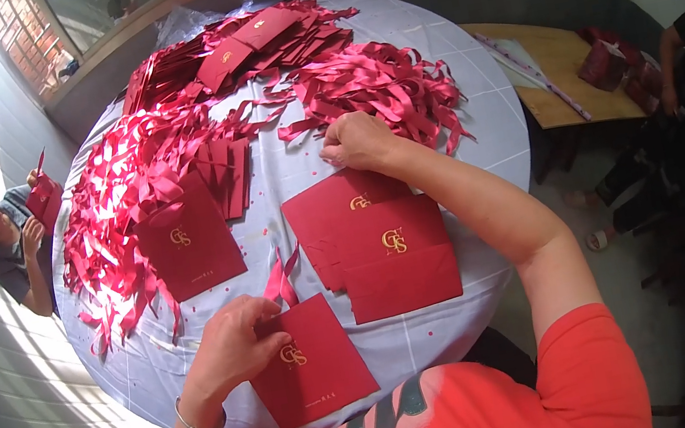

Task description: The person attaches ribbon handles to paper gift bags by hand, threading the ribbons into the bags and stacking the assembled bags on the table.

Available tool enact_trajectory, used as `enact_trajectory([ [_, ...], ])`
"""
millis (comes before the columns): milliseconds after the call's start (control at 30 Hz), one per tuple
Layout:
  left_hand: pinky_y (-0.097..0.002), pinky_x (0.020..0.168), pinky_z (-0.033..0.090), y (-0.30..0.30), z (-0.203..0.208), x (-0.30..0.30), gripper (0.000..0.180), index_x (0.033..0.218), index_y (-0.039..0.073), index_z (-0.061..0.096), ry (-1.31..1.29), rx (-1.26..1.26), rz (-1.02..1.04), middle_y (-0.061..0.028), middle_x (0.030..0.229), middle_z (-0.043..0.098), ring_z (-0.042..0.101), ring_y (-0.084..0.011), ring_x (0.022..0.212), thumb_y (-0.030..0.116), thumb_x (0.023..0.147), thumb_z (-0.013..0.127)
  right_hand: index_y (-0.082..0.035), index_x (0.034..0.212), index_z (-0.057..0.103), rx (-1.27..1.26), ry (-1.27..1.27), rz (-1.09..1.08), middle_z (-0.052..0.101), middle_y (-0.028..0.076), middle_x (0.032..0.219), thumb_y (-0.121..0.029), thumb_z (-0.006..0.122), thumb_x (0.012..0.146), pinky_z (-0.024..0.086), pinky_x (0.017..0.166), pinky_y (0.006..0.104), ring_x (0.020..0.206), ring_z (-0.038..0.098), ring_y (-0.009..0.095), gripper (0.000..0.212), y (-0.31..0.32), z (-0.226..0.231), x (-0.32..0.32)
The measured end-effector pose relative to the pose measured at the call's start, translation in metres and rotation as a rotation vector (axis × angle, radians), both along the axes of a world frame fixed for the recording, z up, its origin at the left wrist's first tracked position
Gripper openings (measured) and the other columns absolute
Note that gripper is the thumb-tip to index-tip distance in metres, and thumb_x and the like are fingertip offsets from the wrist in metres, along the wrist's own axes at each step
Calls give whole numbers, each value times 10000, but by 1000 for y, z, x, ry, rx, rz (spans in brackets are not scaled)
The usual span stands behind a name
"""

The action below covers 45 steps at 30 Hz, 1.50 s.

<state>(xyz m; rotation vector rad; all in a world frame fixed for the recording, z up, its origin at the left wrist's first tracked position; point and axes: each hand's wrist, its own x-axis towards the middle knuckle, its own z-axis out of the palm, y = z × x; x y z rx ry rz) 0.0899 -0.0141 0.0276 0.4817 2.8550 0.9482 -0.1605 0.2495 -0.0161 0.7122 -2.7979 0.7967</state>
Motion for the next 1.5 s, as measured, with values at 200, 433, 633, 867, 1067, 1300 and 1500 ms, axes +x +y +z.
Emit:
enact_trajectory([
  [200,-470,730,508,11,9,-15,269,911,7,673,-44,-237,-94,-179,855,678,654,-385,832,241,801,748,-91,921,744,152,607,-182,684,127,941,-275,743,755,519,853,437,912,644,325,248,40,22,-27],
  [433,-473,661,497,1,-14,-21,235,824,33,664,-5,-28,-95,-172,785,666,645,-380,752,262,862,702,-140,973,780,231,339,-313,724,121,991,-269,712,819,526,883,442,942,670,327,213,84,29,-60],
  [633,-458,655,503,-4,-29,-17,196,831,34,667,142,75,-122,-152,766,667,643,-371,732,224,860,709,-98,877,760,374,399,-334,709,165,965,-216,683,823,528,865,460,970,660,342,150,80,22,-66],
  [867,-411,676,523,-9,-23,-18,186,871,56,709,-62,180,-30,-139,797,701,678,-327,749,239,842,724,-7,953,720,-517,-46,-226,716,73,846,-156,677,882,534,698,318,738,672,188,171,67,53,-31],
  [1067,-401,664,524,-10,-27,-23,179,855,65,729,-117,248,66,-128,757,702,685,-309,722,243,839,723,-39,1064,681,-1099,-488,7,684,32,841,-134,686,936,532,622,233,724,638,87,160,71,54,-14],
  [1300,-327,595,522,-11,-34,-26,150,884,32,727,-97,228,114,-115,722,698,665,-188,622,167,827,754,-23,1108,670,-1318,-643,226,697,54,912,-50,622,947,568,676,253,754,671,121,170,57,68,14],
  [1500,-345,618,529,-11,-36,-22,160,870,30,722,-78,202,79,-128,759,709,684,-226,658,182,830,751,29,1156,640,-1307,-491,196,681,77,934,-52,627,947,558,685,245,771,660,125,224,64,74,41],
])
